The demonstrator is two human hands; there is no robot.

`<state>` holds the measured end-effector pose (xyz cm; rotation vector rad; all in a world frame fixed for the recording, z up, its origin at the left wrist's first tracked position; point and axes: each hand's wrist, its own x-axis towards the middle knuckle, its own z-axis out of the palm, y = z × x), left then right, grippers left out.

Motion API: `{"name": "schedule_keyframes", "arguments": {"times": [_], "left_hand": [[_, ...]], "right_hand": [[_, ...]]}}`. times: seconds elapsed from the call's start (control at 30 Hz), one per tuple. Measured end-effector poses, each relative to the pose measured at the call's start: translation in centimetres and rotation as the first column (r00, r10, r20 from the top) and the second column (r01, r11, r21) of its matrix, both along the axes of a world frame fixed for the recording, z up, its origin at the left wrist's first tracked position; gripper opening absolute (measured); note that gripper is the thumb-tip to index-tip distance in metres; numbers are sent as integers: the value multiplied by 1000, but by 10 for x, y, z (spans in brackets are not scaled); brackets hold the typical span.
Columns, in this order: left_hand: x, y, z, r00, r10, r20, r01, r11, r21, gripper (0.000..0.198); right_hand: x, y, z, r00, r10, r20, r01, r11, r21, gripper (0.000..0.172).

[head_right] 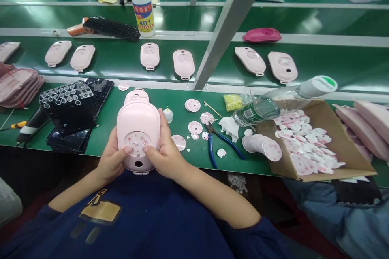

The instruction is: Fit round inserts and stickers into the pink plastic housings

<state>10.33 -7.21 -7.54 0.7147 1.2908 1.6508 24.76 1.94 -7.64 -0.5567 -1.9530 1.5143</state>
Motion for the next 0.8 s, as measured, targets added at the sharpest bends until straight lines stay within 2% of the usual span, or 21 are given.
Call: {"name": "schedule_keyframes", "arguments": {"times": [0.17, 0.27, 0.3, 0.37, 0.43, 0.47, 0.5, 0.57, 0.63, 0.67, 0.73, 0.77, 0.8], "left_hand": [[-4, -4, -7, 997, -49, -62, 48, 999, -19, 55], [-10, -7, -9, 993, -55, -104, 51, 998, -43, 54], [-12, -7, -9, 993, -37, -111, 33, 999, -38, 55], [-17, -6, -6, 993, 30, -115, -33, 999, -21, 59], [-20, -4, -3, 986, 119, -113, -121, 993, -7, 59], [-21, -3, -2, 982, 154, -107, -156, 988, -8, 59], [-22, -2, -1, 980, 175, -99, -177, 984, -10, 58], [-24, 0, -1, 980, 183, -85, -184, 983, -14, 57], [-25, -1, -3, 980, 175, -90, -177, 984, -12, 59], [-26, -2, -4, 979, 173, -104, -175, 985, -7, 60], [-27, -5, -5, 972, 173, -161, -175, 985, 4, 60], [-27, -6, -4, 963, 174, -207, -175, 984, 10, 60], [-26, -7, -2, 950, 172, -259, -173, 985, 18, 59]], "right_hand": [[1, -2, 1, 998, -61, 30, 58, 996, 72, 93], [3, 1, -4, 992, -100, 73, 85, 978, 191, 91], [4, 6, -8, 988, -148, 49, 132, 961, 245, 90], [6, 22, -19, 942, -332, -45, 325, 876, 357, 88], [5, 43, -33, 842, -536, -55, 499, 737, 455, 86], [3, 54, -41, 801, -599, 11, 512, 694, 506, 85], [1, 64, -47, 776, -621, 113, 471, 689, 551, 82], [-4, 80, -55, 750, -592, 295, 354, 736, 577, 63], [-5, 87, -51, 798, -511, 320, 295, 794, 532, 41], [-2, 88, -43, 847, -447, 288, 274, 831, 485, 33], [11, 82, -19, 938, -282, 203, 185, 899, 396, 30], [20, 77, -4, 965, -191, 178, 111, 918, 380, 31], [29, 71, 11, 976, -125, 178, 41, 909, 414, 34]]}}
